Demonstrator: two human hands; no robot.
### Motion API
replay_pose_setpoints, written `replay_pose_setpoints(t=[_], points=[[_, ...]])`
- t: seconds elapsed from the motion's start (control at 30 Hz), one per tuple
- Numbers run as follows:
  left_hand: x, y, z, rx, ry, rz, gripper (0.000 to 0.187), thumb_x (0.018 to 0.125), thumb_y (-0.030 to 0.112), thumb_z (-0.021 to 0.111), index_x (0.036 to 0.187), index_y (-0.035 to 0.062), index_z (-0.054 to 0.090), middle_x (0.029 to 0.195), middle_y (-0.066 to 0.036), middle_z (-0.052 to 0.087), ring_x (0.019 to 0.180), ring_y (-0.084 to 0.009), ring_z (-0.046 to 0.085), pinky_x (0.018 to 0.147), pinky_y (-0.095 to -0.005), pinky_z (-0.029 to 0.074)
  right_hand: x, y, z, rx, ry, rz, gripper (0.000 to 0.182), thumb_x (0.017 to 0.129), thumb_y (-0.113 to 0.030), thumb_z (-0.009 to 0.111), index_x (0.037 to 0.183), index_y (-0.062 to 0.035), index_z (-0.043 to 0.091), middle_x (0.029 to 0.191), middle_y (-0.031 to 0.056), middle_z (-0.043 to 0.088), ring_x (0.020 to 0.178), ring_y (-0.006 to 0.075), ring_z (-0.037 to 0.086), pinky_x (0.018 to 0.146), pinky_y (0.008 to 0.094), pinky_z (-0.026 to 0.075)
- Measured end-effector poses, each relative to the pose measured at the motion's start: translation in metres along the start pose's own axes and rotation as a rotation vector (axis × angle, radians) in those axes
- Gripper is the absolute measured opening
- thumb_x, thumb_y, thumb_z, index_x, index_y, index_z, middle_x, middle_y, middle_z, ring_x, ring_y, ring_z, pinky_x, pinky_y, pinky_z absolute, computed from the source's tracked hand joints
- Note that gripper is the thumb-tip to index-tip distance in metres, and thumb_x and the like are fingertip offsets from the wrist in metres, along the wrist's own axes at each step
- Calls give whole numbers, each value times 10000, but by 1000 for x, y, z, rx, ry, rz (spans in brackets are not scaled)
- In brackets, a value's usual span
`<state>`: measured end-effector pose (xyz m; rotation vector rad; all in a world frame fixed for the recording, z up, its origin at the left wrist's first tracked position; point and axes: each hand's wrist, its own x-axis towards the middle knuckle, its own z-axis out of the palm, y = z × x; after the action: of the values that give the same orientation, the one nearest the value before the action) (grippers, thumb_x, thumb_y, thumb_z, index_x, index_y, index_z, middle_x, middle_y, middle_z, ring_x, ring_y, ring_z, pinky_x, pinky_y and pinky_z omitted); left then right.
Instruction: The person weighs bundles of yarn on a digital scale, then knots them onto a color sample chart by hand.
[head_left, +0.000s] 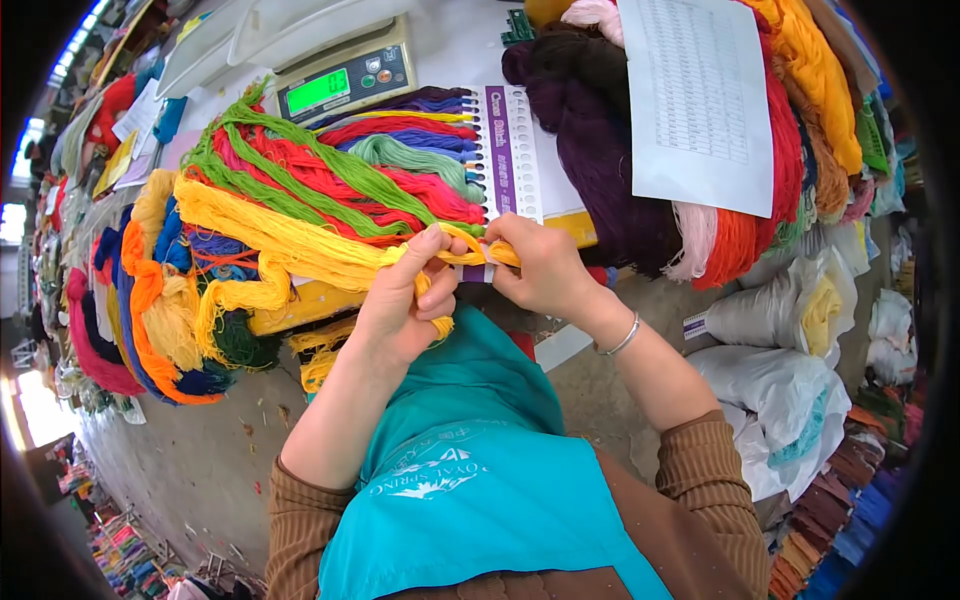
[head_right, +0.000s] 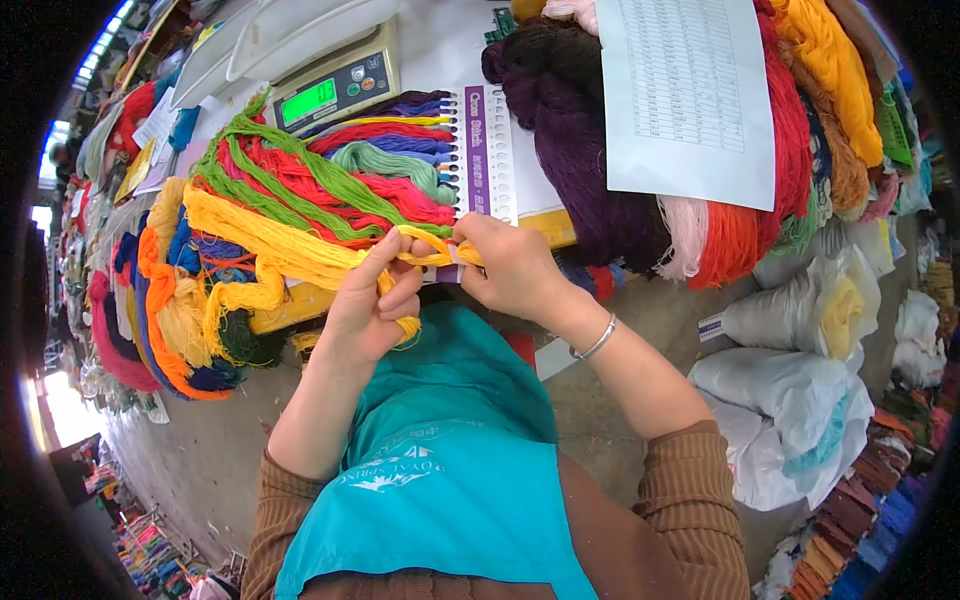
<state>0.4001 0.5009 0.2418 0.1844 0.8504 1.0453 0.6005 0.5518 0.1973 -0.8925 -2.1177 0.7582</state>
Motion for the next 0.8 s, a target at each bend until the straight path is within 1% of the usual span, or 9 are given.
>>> replay_pose_setpoints(t=[0.07, 0.27, 0.43, 0.5, 0.57, 0.6, 0.63, 0.73, 0.8], points=[[3, 3, -7, -119, -176, -40, 301, 1004, 323, 581, 1165, 70, 607, 974, 4, 618, 493, -36, 375, 411, -193, 261, 1, -3, -2, 1, -16, 11, 273, 739, -23, 681, 984, -25, 562, 824, 152, 623, 712, 328, 648, 618, 373, 502], [-6, 11, 2, 19, -224, -52, 498, 958, 138, 534, 1447, 77, 464, 1003, -1, 637, 453, -31, 338, 403, -180, 241, 13, -11, -18, 170, -157, 227, 247, 806, -171, 661, 988, -39, 558, 781, 157, 637, 719, 339, 651, 643, 438, 499], [-8, 10, 7, 431, -120, 46, 509, 935, 80, 495, 1441, 58, 457, 1047, -34, 657, 471, -14, 323, 412, -169, 247, 18, -6, -15, 197, -227, 368, 244, 845, -230, 633, 984, -43, 562, 674, 137, 599, 644, 316, 620, 598, 419, 460], [-9, 9, 11, 476, -105, 50, 521, 926, 54, 495, 1446, 68, 459, 1044, -26, 669, 488, -3, 323, 423, -170, 252, 18, -4, -12, 196, -213, 402, 228, 849, -175, 654, 988, -25, 553, 625, 55, 554, 566, 159, 534, 544, 323, 409], [-12, 8, 20, 703, -38, 17, 506, 923, 3, 485, 1427, 50, 486, 1062, -50, 665, 779, -57, 569, 682, -202, 457, 20, -5, -7, 164, -209, 411, 223, 843, -163, 660, 983, -27, 552, 626, 51, 554, 566, 154, 535, 537, 321, 407], [-9, 4, 17, 798, -141, 64, 429, 941, 5, 482, 1366, 21, 538, 1082, -59, 660, 1012, -99, 574, 885, -255, 459, 20, -5, -5, 133, -206, 418, 220, 836, -151, 667, 978, -29, 551, 627, 47, 555, 565, 150, 537, 530, 319, 404], [-8, 4, 16, 797, -142, 63, 429, 941, 5, 482, 1366, 21, 538, 1082, -59, 660, 1012, -99, 574, 885, -255, 459, 20, -3, -5, 132, -206, 419, 220, 836, -151, 667, 978, -29, 551, 627, 47, 555, 565, 150, 537, 530, 319, 404], [2, 2, 5, 1000, -100, 186, 367, 953, 13, 491, 1307, 22, 585, 1067, -79, 656, 1001, -153, 593, 900, -307, 472, 22, -3, -4, 94, -194, 371, 269, 831, -183, 725, 977, -36, 554, 619, 38, 549, 551, 138, 511, 513, 314, 385], [18, -2, -5, 1242, -151, 701, 304, 937, -7, 527, 1211, 30, 653, 964, -29, 678, 704, -159, 577, 667, -301, 477, 26, -10, -10, 102, -264, 436, 355, 817, -258, 788, 980, -41, 558, 600, 30, 528, 534, 132, 475, 501, 311, 361]])
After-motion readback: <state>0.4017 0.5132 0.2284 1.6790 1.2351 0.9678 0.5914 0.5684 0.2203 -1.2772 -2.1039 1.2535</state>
